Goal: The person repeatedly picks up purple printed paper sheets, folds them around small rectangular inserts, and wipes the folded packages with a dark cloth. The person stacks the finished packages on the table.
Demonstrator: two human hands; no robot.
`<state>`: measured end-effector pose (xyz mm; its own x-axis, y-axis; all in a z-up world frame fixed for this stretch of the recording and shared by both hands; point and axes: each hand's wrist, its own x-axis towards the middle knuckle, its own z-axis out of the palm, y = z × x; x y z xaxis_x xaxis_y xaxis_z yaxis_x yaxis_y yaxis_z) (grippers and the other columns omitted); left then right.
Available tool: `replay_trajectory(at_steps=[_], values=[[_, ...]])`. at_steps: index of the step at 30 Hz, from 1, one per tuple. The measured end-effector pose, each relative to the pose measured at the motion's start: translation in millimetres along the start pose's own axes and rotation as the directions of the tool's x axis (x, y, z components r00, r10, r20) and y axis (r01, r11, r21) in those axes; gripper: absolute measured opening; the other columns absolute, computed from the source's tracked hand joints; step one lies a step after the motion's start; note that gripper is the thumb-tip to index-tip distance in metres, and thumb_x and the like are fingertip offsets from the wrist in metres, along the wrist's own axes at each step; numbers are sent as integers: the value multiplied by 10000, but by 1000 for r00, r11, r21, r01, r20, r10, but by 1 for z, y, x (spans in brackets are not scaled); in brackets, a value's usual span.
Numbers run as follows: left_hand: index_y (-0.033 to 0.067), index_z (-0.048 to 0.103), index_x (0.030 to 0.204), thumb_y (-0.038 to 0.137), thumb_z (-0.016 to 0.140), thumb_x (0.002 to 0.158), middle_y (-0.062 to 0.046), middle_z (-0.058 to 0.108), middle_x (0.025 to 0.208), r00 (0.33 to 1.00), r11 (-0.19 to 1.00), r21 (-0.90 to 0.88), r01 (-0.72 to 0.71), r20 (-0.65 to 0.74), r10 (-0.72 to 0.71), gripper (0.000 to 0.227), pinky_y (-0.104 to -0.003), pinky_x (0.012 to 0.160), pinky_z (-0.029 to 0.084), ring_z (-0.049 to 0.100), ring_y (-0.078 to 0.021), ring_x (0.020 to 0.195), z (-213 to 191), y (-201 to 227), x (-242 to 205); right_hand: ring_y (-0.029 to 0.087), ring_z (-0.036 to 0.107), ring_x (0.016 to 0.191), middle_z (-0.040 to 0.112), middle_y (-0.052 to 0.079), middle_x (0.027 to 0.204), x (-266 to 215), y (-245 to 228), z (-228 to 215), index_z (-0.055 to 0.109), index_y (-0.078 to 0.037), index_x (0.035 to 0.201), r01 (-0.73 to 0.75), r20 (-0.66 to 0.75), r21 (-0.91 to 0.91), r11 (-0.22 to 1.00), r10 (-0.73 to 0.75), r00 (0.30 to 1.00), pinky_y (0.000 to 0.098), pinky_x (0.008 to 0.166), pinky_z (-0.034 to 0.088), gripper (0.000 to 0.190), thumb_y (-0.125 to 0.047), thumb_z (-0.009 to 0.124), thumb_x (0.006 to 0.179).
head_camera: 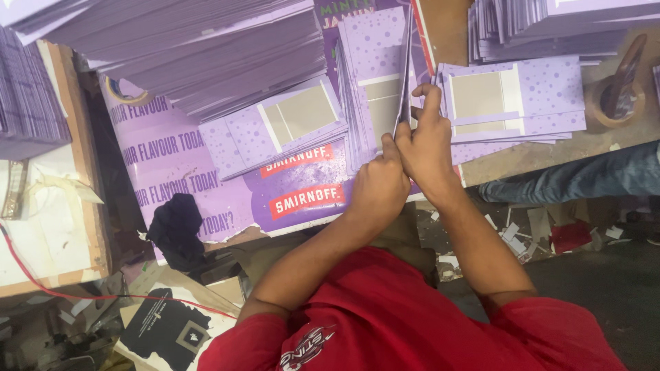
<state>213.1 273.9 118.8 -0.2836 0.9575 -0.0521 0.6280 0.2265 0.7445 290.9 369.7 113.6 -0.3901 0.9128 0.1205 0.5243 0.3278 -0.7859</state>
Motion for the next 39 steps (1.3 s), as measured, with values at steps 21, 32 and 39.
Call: replay_trajectory(at_steps=[21,32,39], values=[[-227,382,1377,10,627,808,-287,695,746,999,999,27,22,23,-22,663,-518,608,580,717,-458,682,10,2,1,331,683,578,651,241,853,1,-3,-5,527,-50,1411,78,0,-19,997,-78,997,448,550,513,513,18,532,903],[-221,402,1344,32,640,810,-268,701,737,1000,998,55,0,-17,1,638,-506,589,580,720,-442,662,16,1,0,384,687,634,631,256,723,0,-1,-9,582,-89,1402,56,43,-153,987,-50,998,488,621,520,519,21,541,897],[-196,434,1381,28,586,881,-251,703,747,999,983,181,37,-46,-29,568,-490,557,584,726,-419,642,23,-11,0,310,658,630,644,210,787,-4,10,-22,500,-47,1462,62,75,-33,998,-59,995,418,638,524,561,26,539,907]])
